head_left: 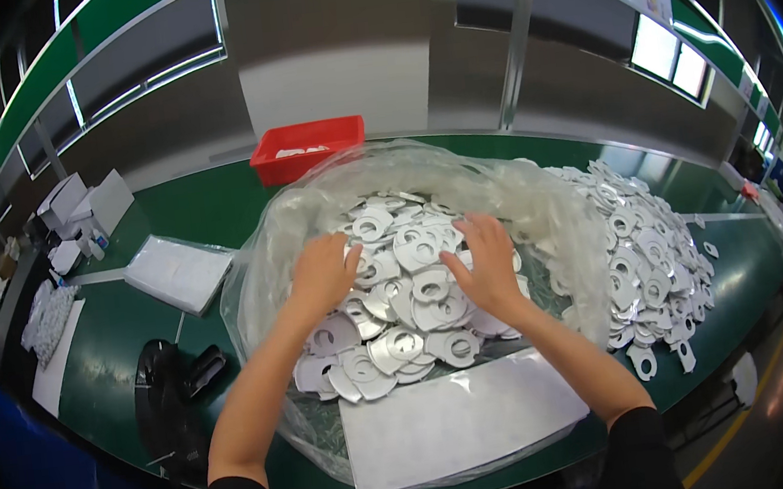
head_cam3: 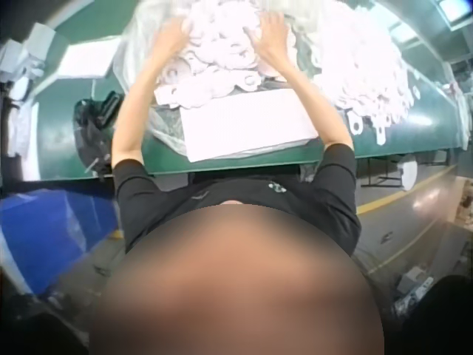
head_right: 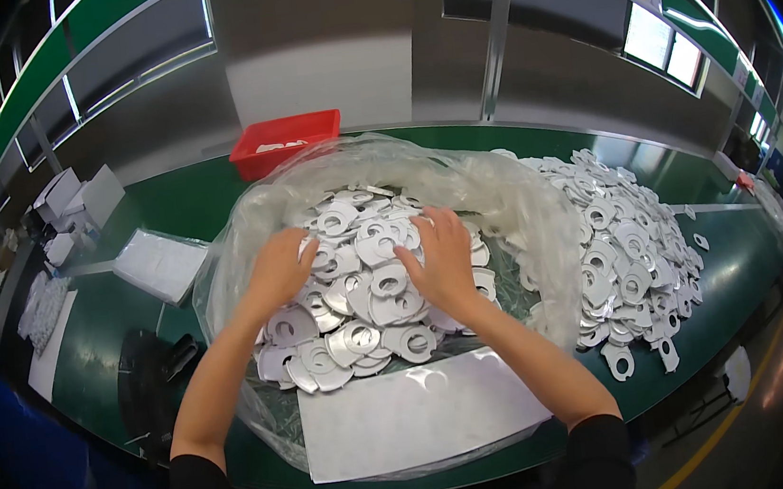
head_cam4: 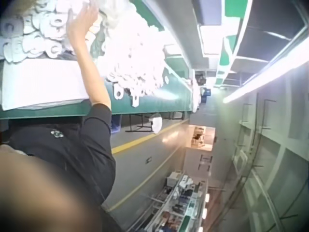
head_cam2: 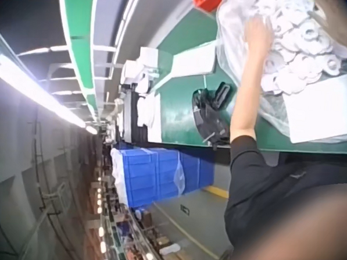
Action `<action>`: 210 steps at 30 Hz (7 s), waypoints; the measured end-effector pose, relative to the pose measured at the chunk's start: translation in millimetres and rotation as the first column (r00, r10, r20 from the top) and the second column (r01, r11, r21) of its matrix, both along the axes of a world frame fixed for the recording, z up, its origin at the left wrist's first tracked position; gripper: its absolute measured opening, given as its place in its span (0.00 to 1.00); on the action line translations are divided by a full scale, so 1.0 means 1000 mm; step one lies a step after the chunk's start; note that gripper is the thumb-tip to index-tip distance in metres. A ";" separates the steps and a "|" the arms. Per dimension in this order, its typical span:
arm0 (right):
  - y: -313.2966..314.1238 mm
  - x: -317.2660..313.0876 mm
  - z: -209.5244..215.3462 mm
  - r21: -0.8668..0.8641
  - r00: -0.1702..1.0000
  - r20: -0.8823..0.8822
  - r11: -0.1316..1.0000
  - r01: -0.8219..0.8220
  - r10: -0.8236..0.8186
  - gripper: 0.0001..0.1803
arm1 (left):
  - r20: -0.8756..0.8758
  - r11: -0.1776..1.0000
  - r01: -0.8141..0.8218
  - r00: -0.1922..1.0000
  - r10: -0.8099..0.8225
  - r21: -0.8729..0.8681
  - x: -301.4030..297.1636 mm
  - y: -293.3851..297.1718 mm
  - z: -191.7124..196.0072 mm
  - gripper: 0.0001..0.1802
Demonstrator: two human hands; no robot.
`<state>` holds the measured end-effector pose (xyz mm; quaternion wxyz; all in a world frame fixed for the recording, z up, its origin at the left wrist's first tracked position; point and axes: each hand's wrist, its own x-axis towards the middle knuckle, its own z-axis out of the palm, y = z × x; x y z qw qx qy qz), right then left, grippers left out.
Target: Picking circular metal components from a large bag, inspecting them individually, and placing them into a sorted pile on a workbench.
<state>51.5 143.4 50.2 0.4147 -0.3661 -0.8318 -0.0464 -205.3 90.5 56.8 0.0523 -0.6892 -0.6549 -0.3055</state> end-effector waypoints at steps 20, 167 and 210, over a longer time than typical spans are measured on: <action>0.150 -0.103 -0.011 -0.754 0.869 -0.270 0.471 -0.458 0.414 0.29 | 0.561 0.739 0.380 0.828 -0.002 -0.557 -0.016 0.141 0.021 0.32; -0.112 0.069 -0.014 -0.569 0.522 -0.823 0.332 -0.753 -0.225 0.13 | 0.926 0.661 0.742 -0.320 0.202 0.112 0.154 -0.116 -0.056 0.41; -0.122 0.053 -0.031 -0.523 0.601 -0.793 0.392 -0.757 0.101 0.06 | 0.880 0.717 0.694 -0.374 0.292 0.057 0.154 -0.113 -0.058 0.42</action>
